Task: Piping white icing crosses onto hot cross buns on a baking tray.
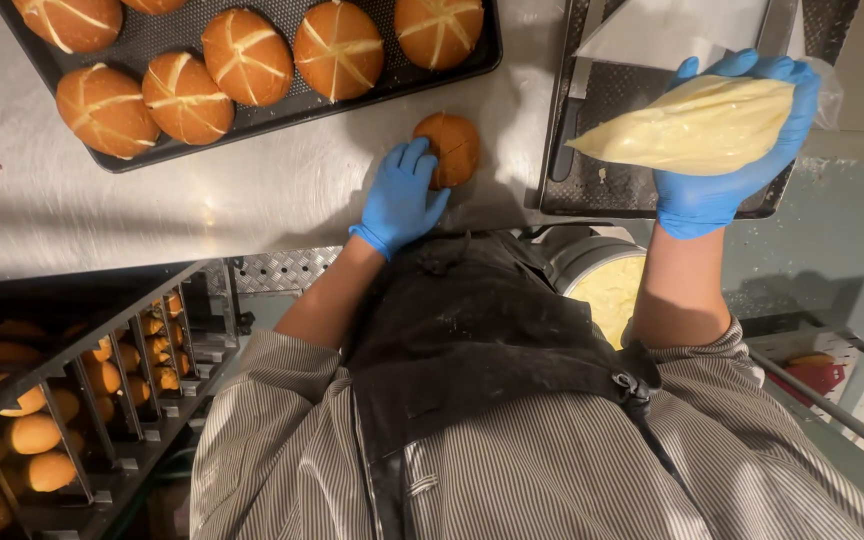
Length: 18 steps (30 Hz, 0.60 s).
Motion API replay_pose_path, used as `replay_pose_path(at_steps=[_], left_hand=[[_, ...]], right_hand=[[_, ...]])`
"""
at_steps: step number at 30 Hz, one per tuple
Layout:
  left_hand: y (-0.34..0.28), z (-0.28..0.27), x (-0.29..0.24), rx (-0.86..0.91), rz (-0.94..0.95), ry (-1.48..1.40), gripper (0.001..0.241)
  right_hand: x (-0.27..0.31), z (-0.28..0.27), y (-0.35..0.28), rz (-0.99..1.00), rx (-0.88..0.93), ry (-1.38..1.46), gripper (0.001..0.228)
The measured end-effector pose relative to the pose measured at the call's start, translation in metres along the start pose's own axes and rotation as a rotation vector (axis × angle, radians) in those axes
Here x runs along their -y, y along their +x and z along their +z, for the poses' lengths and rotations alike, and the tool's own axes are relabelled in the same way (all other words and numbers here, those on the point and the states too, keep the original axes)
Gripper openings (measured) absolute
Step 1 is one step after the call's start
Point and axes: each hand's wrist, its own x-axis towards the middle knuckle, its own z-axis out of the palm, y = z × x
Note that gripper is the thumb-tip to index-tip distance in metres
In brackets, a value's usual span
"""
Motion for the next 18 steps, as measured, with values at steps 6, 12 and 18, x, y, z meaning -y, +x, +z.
replay_pose_path(at_steps=[6, 12, 18], left_hand=[[0.002, 0.000, 0.005, 0.056, 0.000, -0.124, 0.051], [0.001, -0.001, 0.003, 0.087, -0.062, -0.185, 0.047], [0.000, -0.002, 0.001, 0.133, -0.065, -0.205, 0.052]], right_hand=[[-0.003, 0.062, -0.010, 0.435, -0.066, 0.482, 0.018], [-0.065, 0.047, -0.032, 0.615, -0.273, 0.598, 0.019], [-0.088, 0.074, -0.048, 0.600, -0.141, 0.445, 0.026]])
